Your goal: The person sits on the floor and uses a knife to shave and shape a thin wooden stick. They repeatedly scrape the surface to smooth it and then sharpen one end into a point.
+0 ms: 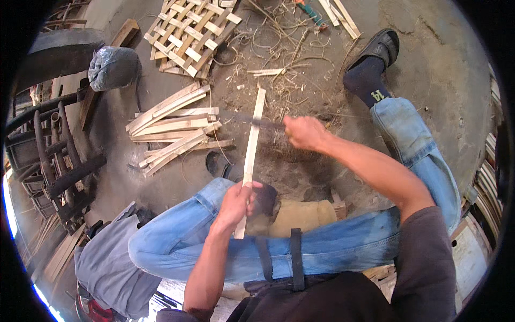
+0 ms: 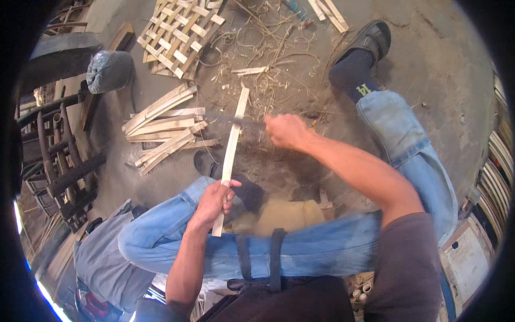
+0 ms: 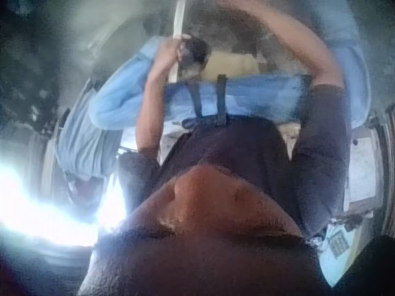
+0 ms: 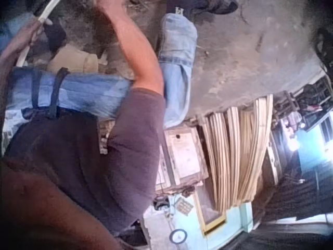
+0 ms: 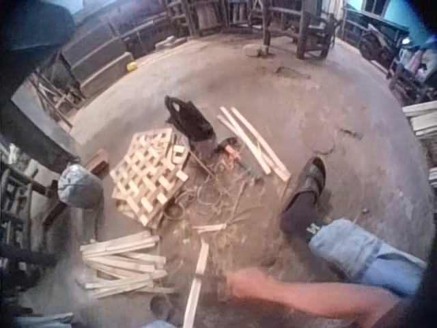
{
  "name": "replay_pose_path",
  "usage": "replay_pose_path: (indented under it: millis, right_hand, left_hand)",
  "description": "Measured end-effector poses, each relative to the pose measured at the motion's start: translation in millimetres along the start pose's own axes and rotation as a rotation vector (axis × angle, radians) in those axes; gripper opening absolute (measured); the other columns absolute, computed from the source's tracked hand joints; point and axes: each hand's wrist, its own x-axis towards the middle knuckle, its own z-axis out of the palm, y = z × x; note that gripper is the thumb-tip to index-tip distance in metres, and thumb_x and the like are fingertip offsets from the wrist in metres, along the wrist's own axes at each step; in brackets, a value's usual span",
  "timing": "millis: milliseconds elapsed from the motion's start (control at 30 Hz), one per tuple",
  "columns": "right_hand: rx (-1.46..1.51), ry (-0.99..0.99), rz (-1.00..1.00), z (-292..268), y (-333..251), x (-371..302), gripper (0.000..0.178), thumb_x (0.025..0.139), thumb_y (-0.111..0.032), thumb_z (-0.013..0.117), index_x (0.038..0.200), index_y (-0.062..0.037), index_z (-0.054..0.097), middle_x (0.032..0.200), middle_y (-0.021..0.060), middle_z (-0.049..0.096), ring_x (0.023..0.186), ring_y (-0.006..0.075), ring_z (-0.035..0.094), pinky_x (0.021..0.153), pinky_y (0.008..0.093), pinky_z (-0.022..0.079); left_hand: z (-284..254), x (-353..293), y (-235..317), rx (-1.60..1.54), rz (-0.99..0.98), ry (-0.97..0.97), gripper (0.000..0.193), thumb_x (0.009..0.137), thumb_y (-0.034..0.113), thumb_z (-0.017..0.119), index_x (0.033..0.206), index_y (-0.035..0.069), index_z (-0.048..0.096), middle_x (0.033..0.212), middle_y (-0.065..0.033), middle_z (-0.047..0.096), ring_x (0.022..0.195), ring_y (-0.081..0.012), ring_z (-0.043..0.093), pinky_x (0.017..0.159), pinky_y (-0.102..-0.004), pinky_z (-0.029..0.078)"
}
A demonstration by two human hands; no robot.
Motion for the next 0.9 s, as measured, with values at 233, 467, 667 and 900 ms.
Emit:
replay_pose_path:
  millis: [233, 467, 667, 900]
  right_hand:
    - [-0.027, -0.071, -0.063, -2.8, -36.9, -19.6, 0.021, 0.082, -0.015, 0.057, 0.100, -0.0041, 0.056, 0.078, 0.0205, 0.068, 0.079, 0.0386, 0.069, 0.068, 0.0502, 0.055]
    - [-0.119, 0.125, -0.079, -84.6, -46.4, -60.8, 0.019, 0.081, -0.014, 0.061, 0.092, -0.0041, 0.049, 0.072, 0.0185, 0.064, 0.067, 0.0391, 0.066, 0.056, 0.0491, 0.053]
    - [-0.181, 0.307, -0.116, -124.7, -50.2, -75.3, 0.022, 0.079, -0.013, 0.062, 0.093, -0.0030, 0.048, 0.070, 0.0220, 0.064, 0.070, 0.0426, 0.066, 0.060, 0.0522, 0.052]
    - [-0.134, 0.121, -0.381, -77.9, -131.3, -153.6, 0.021, 0.076, -0.012, 0.062, 0.090, -0.0017, 0.050, 0.073, 0.0206, 0.061, 0.066, 0.0418, 0.065, 0.057, 0.0476, 0.054]
  left_hand:
    - [12.4, 38.3, 6.8, -0.069, 0.073, 0.065, 0.030, 0.104, 0.026, 0.038, 0.115, 0.004, 0.056, 0.072, 0.0045, 0.046, 0.054, -0.0061, 0.039, 0.048, -0.0234, 0.036]
    - [10.3, -72.1, -14.6, -0.156, 0.209, -0.046, 0.030, 0.105, 0.033, 0.041, 0.102, 0.006, 0.054, 0.070, 0.0052, 0.041, 0.054, -0.0040, 0.035, 0.046, -0.0217, 0.030]
    - [8.7, -136.6, -27.4, -0.032, 0.262, 0.011, 0.032, 0.105, 0.029, 0.041, 0.114, 0.002, 0.055, 0.075, 0.0008, 0.049, 0.056, -0.0058, 0.048, 0.048, -0.0224, 0.039]
    - [6.3, -144.5, -46.4, -0.023, 0.375, 0.213, 0.031, 0.101, 0.017, 0.049, 0.127, 0.001, 0.054, 0.076, -0.0036, 0.058, 0.055, -0.0089, 0.059, 0.049, -0.0243, 0.049]
